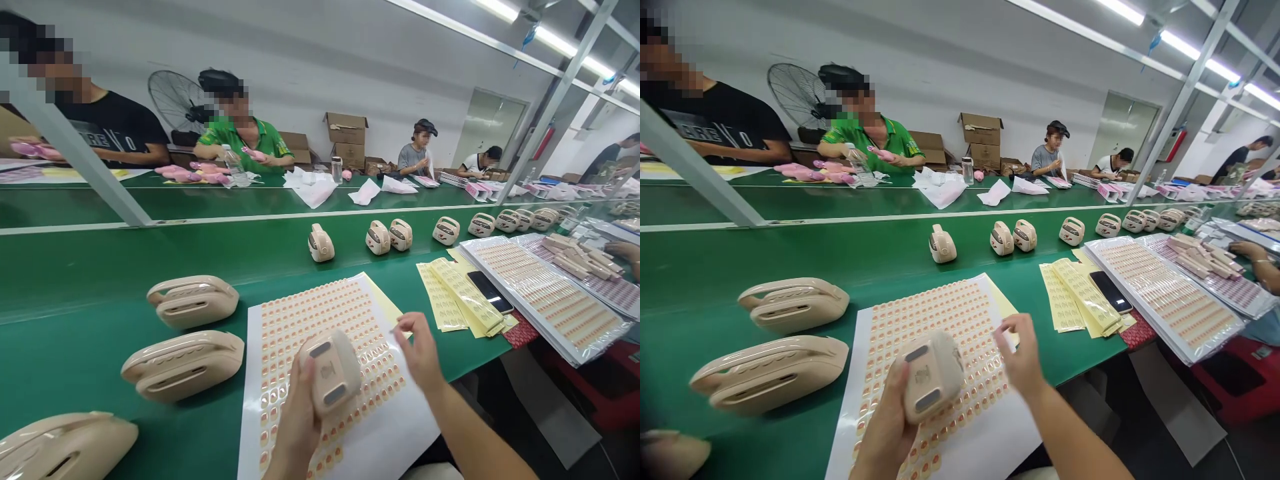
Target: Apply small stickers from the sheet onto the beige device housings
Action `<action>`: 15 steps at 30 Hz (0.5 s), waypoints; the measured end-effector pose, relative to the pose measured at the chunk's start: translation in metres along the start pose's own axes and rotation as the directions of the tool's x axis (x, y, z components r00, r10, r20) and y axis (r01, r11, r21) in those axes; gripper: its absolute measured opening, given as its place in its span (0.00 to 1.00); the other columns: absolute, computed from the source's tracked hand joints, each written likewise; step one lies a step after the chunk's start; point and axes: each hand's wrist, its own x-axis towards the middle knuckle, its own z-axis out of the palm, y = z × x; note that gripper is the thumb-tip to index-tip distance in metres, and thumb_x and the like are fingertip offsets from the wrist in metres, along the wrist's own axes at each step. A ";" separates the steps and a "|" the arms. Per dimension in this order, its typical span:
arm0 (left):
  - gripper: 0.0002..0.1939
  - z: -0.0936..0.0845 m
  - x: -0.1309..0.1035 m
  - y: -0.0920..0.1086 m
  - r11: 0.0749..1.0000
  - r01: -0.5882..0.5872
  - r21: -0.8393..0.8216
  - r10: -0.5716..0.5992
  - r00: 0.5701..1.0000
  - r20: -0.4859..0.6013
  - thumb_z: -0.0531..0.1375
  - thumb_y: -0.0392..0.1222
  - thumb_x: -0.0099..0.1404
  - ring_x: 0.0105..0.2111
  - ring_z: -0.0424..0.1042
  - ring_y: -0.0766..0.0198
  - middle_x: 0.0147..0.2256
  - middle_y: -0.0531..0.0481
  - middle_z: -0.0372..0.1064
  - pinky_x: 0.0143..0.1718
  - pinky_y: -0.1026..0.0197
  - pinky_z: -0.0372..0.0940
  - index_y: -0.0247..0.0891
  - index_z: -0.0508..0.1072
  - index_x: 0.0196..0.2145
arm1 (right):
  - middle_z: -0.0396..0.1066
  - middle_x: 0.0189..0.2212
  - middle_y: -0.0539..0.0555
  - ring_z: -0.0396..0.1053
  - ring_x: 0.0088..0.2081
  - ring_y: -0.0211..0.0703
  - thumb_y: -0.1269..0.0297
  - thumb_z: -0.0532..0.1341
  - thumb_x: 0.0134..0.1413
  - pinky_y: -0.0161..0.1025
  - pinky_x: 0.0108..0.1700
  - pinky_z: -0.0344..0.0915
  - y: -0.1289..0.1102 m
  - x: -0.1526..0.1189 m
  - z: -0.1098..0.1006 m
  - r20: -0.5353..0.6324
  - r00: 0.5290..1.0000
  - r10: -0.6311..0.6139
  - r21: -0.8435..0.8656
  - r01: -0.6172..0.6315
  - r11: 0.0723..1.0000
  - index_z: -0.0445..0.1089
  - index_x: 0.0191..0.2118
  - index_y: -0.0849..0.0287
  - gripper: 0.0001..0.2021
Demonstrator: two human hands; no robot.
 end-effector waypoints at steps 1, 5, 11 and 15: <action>0.19 -0.003 -0.001 0.004 0.996 0.062 -0.068 -0.064 0.997 -0.032 0.54 0.48 0.62 0.36 0.74 0.60 0.37 0.52 0.74 0.31 0.62 0.70 0.46 0.66 0.51 | 0.67 0.31 0.53 0.68 0.34 0.41 0.65 0.51 0.56 0.39 0.35 0.67 0.017 0.008 -0.006 0.074 0.977 0.198 -0.101 -0.190 0.977 0.64 0.30 0.57 0.07; 0.19 -0.018 -0.003 0.012 0.938 0.205 -0.280 -0.240 0.966 -0.095 0.49 0.44 0.65 0.26 0.75 0.58 0.27 0.52 0.76 0.26 0.58 0.71 0.45 0.67 0.52 | 0.64 0.23 0.50 0.66 0.27 0.40 0.68 0.57 0.49 0.38 0.29 0.66 0.071 0.029 -0.015 0.138 0.928 0.345 -0.270 -0.300 0.915 0.63 0.20 0.58 0.09; 0.23 -0.058 0.007 -0.003 0.876 0.195 -0.440 -0.170 0.981 0.096 0.55 0.41 0.60 0.29 0.76 0.59 0.31 0.54 0.78 0.31 0.57 0.72 0.54 0.63 0.54 | 0.65 0.28 0.54 0.66 0.33 0.46 0.76 0.59 0.47 0.43 0.36 0.66 0.083 0.032 -0.003 0.169 0.934 0.314 -0.439 -0.214 0.872 0.66 0.23 0.58 0.07; 0.22 -0.086 0.013 -0.010 0.845 0.078 -0.529 0.075 0.962 0.262 0.56 0.46 0.60 0.36 0.76 0.52 0.39 0.52 0.77 0.33 0.49 0.72 0.54 0.64 0.53 | 0.65 0.43 0.64 0.64 0.43 0.55 0.77 0.59 0.48 0.52 0.44 0.63 0.061 0.017 0.000 0.187 0.951 0.246 -0.488 -0.127 0.864 0.68 0.39 0.60 0.11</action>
